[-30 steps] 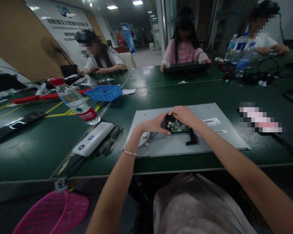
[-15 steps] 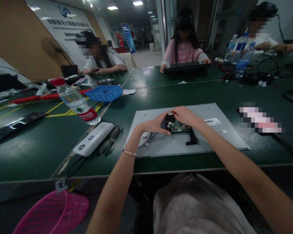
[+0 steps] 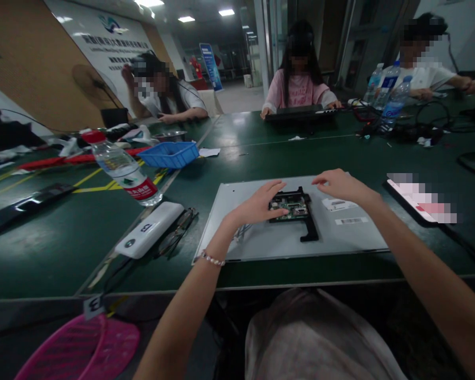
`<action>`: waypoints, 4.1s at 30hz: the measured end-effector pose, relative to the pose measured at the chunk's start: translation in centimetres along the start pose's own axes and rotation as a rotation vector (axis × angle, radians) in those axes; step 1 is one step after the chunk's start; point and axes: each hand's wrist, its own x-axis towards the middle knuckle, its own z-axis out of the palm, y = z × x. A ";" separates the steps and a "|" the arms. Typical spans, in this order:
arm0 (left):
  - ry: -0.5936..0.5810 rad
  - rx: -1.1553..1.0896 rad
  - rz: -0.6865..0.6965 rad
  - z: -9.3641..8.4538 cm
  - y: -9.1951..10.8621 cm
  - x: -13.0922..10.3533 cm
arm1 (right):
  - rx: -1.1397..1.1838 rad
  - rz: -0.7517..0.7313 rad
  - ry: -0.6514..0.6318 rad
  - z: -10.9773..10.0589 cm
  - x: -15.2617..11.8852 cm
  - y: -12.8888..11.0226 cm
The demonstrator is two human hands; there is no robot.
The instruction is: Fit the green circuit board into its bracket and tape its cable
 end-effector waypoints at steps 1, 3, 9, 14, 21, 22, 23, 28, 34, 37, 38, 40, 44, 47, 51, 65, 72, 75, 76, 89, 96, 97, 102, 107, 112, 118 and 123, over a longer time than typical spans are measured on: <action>0.012 0.024 0.029 0.3 0.5 0.2 | 0.018 0.048 -0.022 -0.1 -0.8 1.2; 0.032 0.069 0.088 0.8 1.6 0.6 | 0.057 0.137 -0.040 0.0 -2.3 3.2; 0.001 0.145 0.164 1.5 3.5 1.1 | 0.166 0.178 -0.059 1.3 -4.1 4.9; -0.034 0.136 0.162 1.6 3.2 1.1 | 0.257 0.149 -0.063 1.7 -3.6 3.6; -0.049 0.127 0.183 1.8 3.2 1.2 | 0.261 0.145 -0.063 1.8 -3.7 2.9; -0.049 0.126 0.180 1.8 3.2 1.2 | 0.250 0.147 -0.039 1.7 -3.9 2.9; -0.046 0.125 0.177 1.9 3.2 1.1 | 0.242 0.150 -0.007 1.6 -4.1 2.8; -0.039 0.114 0.163 2.0 3.3 1.1 | 0.419 0.202 0.075 1.7 -4.5 2.0; -0.029 0.115 0.170 1.9 3.6 1.1 | 0.722 0.300 -0.071 2.1 -4.4 0.1; -0.002 0.122 0.183 1.9 4.0 1.2 | 0.707 0.283 -0.107 2.5 -4.3 -0.3; 0.009 0.126 0.189 1.9 4.2 1.2 | 0.696 0.266 -0.108 2.7 -4.2 -0.3; 0.022 0.137 0.207 2.0 4.4 1.2 | 0.663 0.220 -0.105 3.1 -4.0 -0.2; 0.007 0.175 0.232 2.5 4.6 1.4 | 0.549 0.133 -0.090 3.9 -3.6 0.2; -0.002 0.172 0.223 2.9 4.5 1.6 | 0.454 0.070 -0.067 3.9 -3.6 0.0; -0.003 0.139 0.222 3.0 4.4 1.7 | 0.323 0.034 0.019 3.7 -3.8 -0.7; -0.007 0.157 0.220 2.9 4.5 1.7 | 0.279 0.042 0.006 3.5 -3.9 0.1; -0.008 0.145 0.216 2.4 4.6 1.5 | 0.300 0.047 0.055 2.4 -4.3 -0.1; 0.019 0.145 0.164 1.5 4.6 1.3 | 0.335 0.052 0.081 2.1 -4.4 -0.2; 0.037 0.151 0.135 0.9 4.5 1.2 | 0.345 0.052 0.087 2.0 -4.4 -0.3; 0.110 0.209 -0.357 -4.3 -3.5 -5.0 | 0.353 -0.045 0.137 2.2 -4.6 -0.6; 0.108 0.096 -0.441 -3.1 -5.1 -5.5 | 0.327 -0.068 0.156 2.9 -4.4 -0.2; 0.124 0.079 -0.452 -3.1 -5.3 -5.6 | 0.323 -0.071 0.160 3.0 -4.4 -0.1; 0.303 -0.061 -0.505 -4.0 -5.3 -6.3 | 0.327 -0.066 0.188 2.6 -4.7 -0.3; 0.546 -0.367 -0.511 -6.3 -2.4 -6.7 | 0.335 -0.072 0.279 1.8 -6.0 -2.1; 0.507 -0.429 -0.497 -5.4 -0.8 -6.2 | 0.388 -0.122 0.351 2.3 -7.5 -6.1; 0.283 -0.204 -0.525 -2.6 -1.3 -5.9 | 0.326 -0.297 0.256 4.5 -8.1 -11.4; 0.302 0.170 -0.505 -2.5 1.1 -6.7 | 0.185 -0.373 0.177 6.2 -7.7 -14.2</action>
